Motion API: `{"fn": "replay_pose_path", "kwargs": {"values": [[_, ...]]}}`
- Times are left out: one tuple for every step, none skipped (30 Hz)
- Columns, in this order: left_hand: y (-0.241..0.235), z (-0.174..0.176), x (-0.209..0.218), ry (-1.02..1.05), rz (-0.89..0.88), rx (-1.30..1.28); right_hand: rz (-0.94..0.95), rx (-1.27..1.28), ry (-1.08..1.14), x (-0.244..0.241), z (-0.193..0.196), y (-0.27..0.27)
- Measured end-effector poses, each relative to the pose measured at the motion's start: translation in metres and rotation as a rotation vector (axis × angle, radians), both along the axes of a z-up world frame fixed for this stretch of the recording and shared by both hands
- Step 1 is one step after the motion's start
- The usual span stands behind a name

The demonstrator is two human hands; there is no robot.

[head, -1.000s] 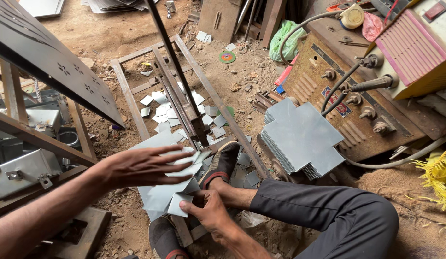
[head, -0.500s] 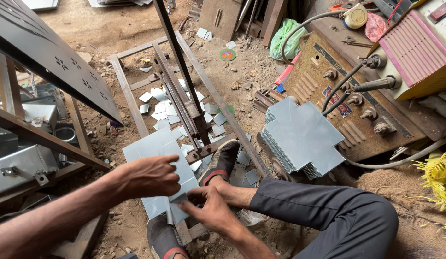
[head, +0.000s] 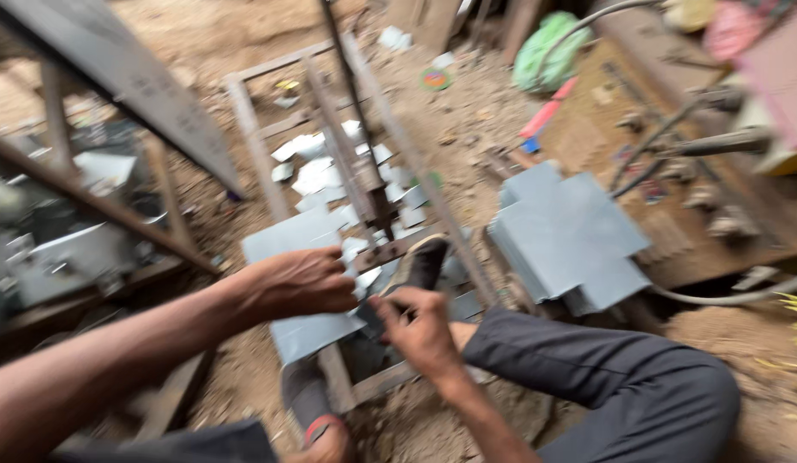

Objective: The person aligns metal sheets with a lever shear and pulls the handle down to cut them, handling the items one at a time and placing the processed pieces in a stack.

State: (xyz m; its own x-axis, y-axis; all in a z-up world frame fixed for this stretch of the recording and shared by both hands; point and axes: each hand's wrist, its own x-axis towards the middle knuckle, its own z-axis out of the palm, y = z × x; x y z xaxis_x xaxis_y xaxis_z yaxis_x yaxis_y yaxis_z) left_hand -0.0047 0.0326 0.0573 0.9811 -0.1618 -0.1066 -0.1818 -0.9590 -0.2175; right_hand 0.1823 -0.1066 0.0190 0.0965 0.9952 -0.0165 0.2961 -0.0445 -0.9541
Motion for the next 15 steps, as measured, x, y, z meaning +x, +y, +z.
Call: {"fn": "replay_pose_path", "kwargs": {"values": [[0.002, -0.004, -0.003, -0.032, 0.007, -0.01, 0.023, -0.01, 0.018, 0.0, -0.001, -0.001], [0.003, -0.007, -0.005, -0.065, 0.018, -0.015, 0.019, 0.005, 0.106, 0.0, -0.002, 0.0], [0.002, -0.011, -0.007, -0.047, 0.045, -0.019, 0.014, 0.017, 0.193, -0.001, -0.002, 0.001], [0.002, -0.015, -0.005, 0.021, 0.1, -0.023, 0.033, 0.01, 0.206, -0.001, -0.001, 0.002], [-0.001, -0.019, -0.005, 0.089, 0.155, -0.028, 0.035, -0.02, 0.098, -0.001, 0.0, 0.002], [-0.002, -0.023, -0.005, 0.095, 0.165, -0.031, 0.027, -0.047, -0.019, 0.0, 0.002, 0.002], [-0.002, -0.027, -0.003, 0.069, 0.155, -0.026, 0.036, -0.05, -0.013, -0.002, 0.002, 0.002], [-0.001, -0.032, -0.002, 0.037, 0.141, -0.02, 0.013, -0.107, -0.013, -0.001, 0.003, 0.002], [0.001, -0.034, -0.004, 0.036, 0.144, -0.022, -0.011, -0.163, -0.013, -0.001, 0.003, 0.002], [0.004, -0.036, -0.005, 0.056, 0.179, -0.06, -0.01, -0.165, -0.016, 0.001, 0.003, 0.003], [0.005, -0.038, -0.006, 0.076, 0.214, -0.099, 0.006, -0.205, 0.043, 0.002, 0.001, 0.004], [0.006, -0.039, -0.007, 0.075, 0.214, -0.101, 0.021, -0.244, 0.104, 0.002, -0.001, 0.004], [0.007, -0.04, -0.008, 0.072, 0.215, -0.107, 0.021, -0.245, 0.102, 0.003, -0.005, 0.004], [0.006, -0.041, -0.009, 0.071, 0.219, -0.113, -0.025, -0.301, 0.214, 0.002, -0.01, 0.005], [0.005, -0.042, -0.009, 0.07, 0.22, -0.115, -0.073, -0.355, 0.325, 0.003, -0.017, 0.005]]}}
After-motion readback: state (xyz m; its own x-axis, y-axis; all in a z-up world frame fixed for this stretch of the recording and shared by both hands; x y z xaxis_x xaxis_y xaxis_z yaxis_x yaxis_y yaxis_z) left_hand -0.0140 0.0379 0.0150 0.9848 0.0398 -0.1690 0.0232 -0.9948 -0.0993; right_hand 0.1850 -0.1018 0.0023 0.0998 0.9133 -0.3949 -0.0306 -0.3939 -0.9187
